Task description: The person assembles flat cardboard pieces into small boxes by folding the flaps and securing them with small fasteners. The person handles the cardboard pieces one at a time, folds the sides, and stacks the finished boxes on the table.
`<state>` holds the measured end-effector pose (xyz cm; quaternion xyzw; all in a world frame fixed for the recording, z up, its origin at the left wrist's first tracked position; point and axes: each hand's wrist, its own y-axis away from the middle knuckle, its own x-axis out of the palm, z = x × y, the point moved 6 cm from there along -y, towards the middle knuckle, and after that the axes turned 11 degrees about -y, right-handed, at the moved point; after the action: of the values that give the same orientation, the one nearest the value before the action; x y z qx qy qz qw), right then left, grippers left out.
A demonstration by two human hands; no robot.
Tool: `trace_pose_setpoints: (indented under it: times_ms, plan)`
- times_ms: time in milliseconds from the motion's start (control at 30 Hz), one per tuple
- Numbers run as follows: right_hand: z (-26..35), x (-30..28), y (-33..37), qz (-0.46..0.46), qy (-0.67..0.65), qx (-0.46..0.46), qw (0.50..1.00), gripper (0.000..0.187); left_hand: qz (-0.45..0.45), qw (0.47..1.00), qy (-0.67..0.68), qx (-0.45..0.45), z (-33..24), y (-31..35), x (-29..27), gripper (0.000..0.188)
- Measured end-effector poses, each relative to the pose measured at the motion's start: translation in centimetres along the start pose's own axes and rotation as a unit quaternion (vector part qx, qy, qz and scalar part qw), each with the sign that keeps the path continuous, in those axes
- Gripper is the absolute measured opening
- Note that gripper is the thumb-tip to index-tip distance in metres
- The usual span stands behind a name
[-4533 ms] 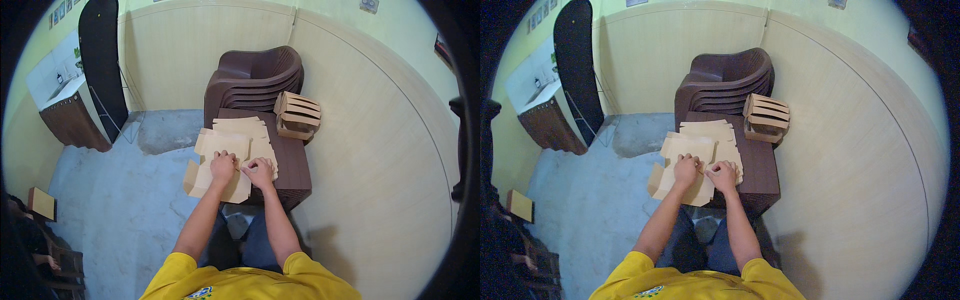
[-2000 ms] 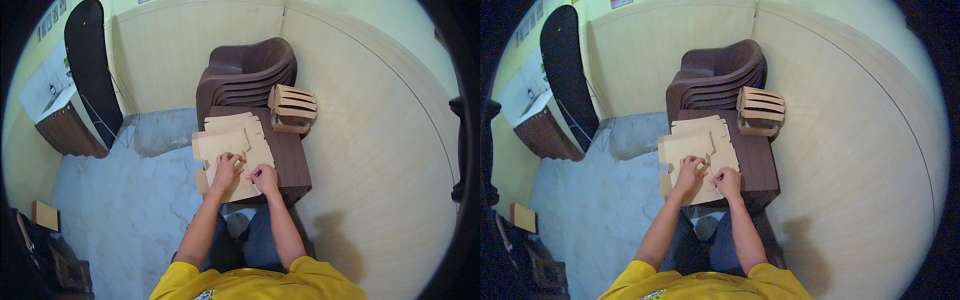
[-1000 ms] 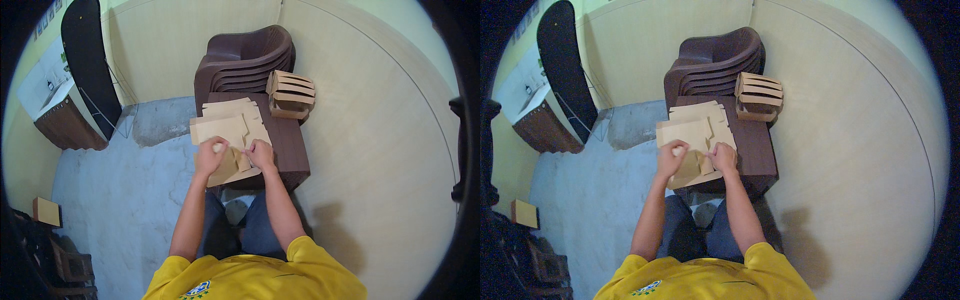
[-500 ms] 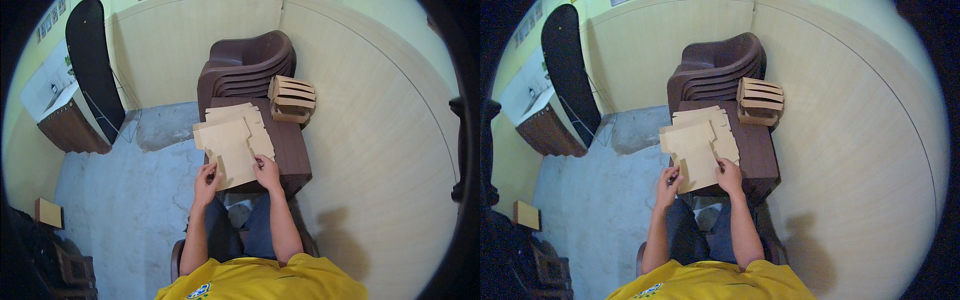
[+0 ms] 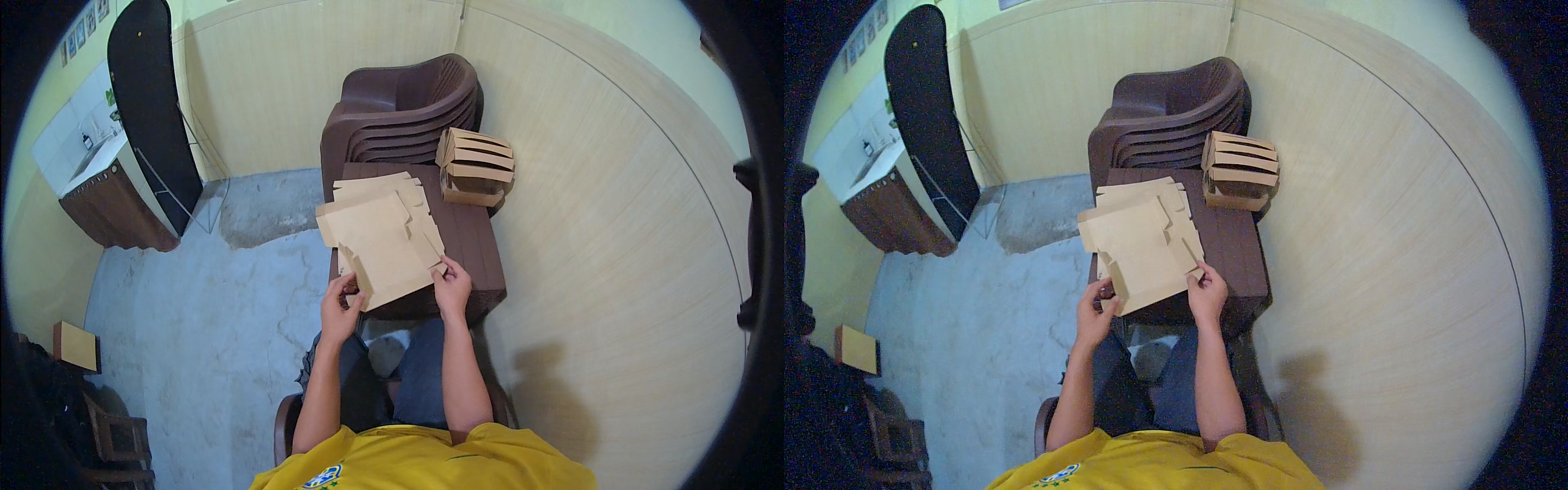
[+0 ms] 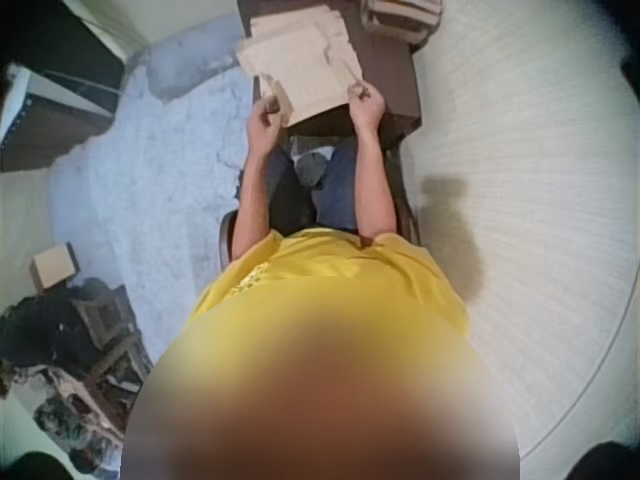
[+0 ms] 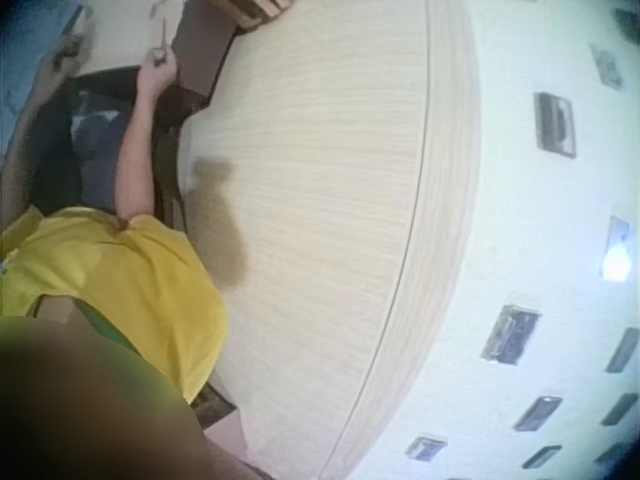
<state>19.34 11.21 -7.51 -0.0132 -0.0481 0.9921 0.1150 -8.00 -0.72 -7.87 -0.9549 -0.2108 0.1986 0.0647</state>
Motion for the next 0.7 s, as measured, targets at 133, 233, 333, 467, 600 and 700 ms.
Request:
trace_pose_setpoints:
  times_ms: [133,233,333,467,600,700]
  plan:
    - [-0.3,-0.1,0.6,-0.004,-0.089,-0.002,0.996,0.044,-0.074,0.996,0.032,-0.025,0.6,0.2,-0.7,0.052]
    - [-0.8,-0.3,0.8,-0.007,-0.07,0.01,0.997,0.042,-0.151,0.987,-0.059,-0.007,-1.0,0.4,-1.6,0.05]
    - [-1.3,-0.4,0.8,-0.004,-0.036,-0.001,0.999,0.038,-0.203,0.962,-0.176,0.053,-4.4,0.3,-2.3,0.047]
    - [-2.0,0.1,1.2,0.016,-0.058,-0.017,0.998,0.029,-0.065,0.957,-0.203,0.199,-9.3,-0.2,1.1,0.047]
    - [-2.2,1.2,1.5,0.051,-0.081,0.003,0.995,0.022,0.088,0.933,-0.278,0.212,-11.1,0.7,7.5,0.06]
    - [-1.7,1.7,1.2,0.075,0.009,0.009,0.997,0.019,0.071,0.911,-0.356,0.194,-10.5,0.6,9.4,0.066]
